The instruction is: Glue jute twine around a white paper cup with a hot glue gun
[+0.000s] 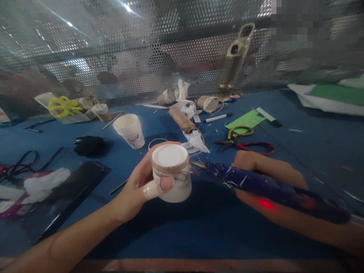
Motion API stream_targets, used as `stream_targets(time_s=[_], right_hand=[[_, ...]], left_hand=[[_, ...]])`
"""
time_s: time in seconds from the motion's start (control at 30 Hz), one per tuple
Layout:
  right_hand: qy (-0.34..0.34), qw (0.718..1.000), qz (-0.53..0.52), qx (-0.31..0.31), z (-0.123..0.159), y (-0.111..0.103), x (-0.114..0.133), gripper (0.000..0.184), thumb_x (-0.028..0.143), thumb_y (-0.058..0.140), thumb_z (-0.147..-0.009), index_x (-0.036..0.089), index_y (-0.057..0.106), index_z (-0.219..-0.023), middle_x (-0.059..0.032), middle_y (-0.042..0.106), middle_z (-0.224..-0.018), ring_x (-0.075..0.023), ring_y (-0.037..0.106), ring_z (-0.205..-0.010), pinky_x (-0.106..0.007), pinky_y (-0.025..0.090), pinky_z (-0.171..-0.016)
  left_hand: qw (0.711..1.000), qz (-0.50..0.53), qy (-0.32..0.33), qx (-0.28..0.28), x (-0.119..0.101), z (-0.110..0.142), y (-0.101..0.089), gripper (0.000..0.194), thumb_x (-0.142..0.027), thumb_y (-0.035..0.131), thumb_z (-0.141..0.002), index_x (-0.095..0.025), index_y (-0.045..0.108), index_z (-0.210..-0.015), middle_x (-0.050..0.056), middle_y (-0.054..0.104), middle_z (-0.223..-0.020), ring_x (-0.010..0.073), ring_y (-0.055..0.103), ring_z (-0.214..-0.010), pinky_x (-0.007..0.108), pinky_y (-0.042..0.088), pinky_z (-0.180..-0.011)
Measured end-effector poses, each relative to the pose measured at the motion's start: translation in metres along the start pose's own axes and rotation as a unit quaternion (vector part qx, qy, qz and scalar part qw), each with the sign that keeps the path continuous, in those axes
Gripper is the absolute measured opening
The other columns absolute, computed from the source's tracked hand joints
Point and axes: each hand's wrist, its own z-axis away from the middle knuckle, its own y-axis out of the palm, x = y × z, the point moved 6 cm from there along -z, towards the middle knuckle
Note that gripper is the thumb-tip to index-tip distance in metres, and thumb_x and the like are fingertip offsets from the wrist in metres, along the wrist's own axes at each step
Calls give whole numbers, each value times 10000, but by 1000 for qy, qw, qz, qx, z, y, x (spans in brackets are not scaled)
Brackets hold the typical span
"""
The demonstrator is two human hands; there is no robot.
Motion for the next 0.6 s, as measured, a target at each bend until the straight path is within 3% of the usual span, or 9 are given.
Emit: stream_targets(time_s=[0.2, 0.33, 0.43, 0.6], right_hand=[[-21, 1000, -9, 0, -2, -2, 6, 256, 208, 618, -888, 291, 438, -726, 69, 485, -630, -127, 458, -487, -290, 381, -448], [2, 996, 30, 90, -2, 6, 4, 224, 148, 619, -889, 290, 501, -763, 52, 559, -689, -129, 542, -567, -269, 428, -498], [-29, 999, -8, 19, 2, -1, 3, 208, 221, 568, -901, 294, 438, -755, 65, 508, -646, -134, 498, -530, -283, 398, -479], [-5, 1000, 2, 15, 0, -2, 0, 241, 227, 611, -870, 291, 428, -726, 86, 497, -617, -114, 478, -485, -263, 390, -444]], left_hand=[[1000, -2, -5, 9, 1, 0, 0, 549, -415, 693, -958, -269, 602, -1480, 120, 695, -1430, 370, 634, -1313, 472, 516, -1068], [1000, 0, -3, 10, 3, -1, 0, 566, -415, 725, -949, -267, 605, -1482, 116, 693, -1418, 353, 641, -1278, 453, 521, -1043], [1000, -1, -4, 7, 4, -1, -1, 579, -413, 737, -945, -264, 601, -1488, 116, 682, -1440, 350, 644, -1270, 455, 516, -1052], [1000, 12, -9, 19, 5, 0, -2, 616, -424, 687, -972, -269, 543, -1549, 135, 695, -1438, 374, 654, -1300, 480, 523, -1057]])
